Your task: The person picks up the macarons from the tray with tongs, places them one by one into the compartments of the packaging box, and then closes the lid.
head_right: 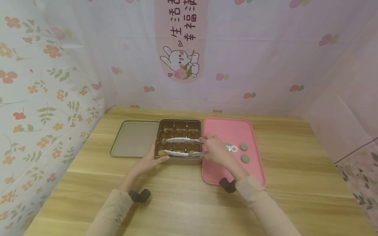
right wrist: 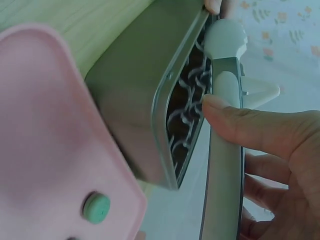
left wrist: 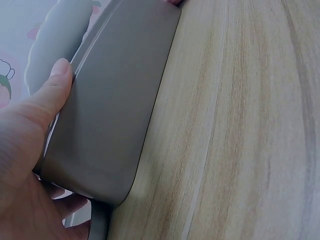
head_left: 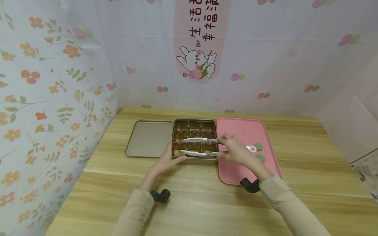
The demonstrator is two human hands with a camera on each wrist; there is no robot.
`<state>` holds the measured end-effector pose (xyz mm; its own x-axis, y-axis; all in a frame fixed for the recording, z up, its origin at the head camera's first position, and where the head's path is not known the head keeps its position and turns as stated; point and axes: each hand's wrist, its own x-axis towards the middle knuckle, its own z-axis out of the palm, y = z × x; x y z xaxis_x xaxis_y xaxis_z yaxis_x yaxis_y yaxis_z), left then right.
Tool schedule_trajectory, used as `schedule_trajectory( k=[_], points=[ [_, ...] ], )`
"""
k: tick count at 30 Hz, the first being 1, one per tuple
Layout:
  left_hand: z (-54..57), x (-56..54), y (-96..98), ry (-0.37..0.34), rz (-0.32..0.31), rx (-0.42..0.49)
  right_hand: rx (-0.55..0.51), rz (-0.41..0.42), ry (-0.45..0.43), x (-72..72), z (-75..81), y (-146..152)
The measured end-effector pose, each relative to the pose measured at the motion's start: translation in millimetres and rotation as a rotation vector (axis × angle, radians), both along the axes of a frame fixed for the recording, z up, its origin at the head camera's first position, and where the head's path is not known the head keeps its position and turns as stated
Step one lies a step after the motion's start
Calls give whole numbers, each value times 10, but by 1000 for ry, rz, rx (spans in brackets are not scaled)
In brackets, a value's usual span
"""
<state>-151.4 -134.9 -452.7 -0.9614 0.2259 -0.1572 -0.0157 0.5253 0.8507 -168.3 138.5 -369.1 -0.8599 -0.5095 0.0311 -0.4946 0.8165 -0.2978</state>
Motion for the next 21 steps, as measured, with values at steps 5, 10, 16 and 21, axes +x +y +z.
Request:
schedule_trajectory(
  k=[5, 10, 16, 21],
  points=[
    [-24, -4, 1, 3, 3, 0, -26, -60, -4, -24, -2, 206],
    [-26, -7, 1, 0, 4, 9, -93, -123, -52, -29, 18, 495],
    [-33, -23, 7, 3, -8, 9, -132, -180, -86, -24, -10, 885],
    [-48, -22, 0, -5, -4, 5, -100, -198, -81, -15, -93, 1137]
  ],
)
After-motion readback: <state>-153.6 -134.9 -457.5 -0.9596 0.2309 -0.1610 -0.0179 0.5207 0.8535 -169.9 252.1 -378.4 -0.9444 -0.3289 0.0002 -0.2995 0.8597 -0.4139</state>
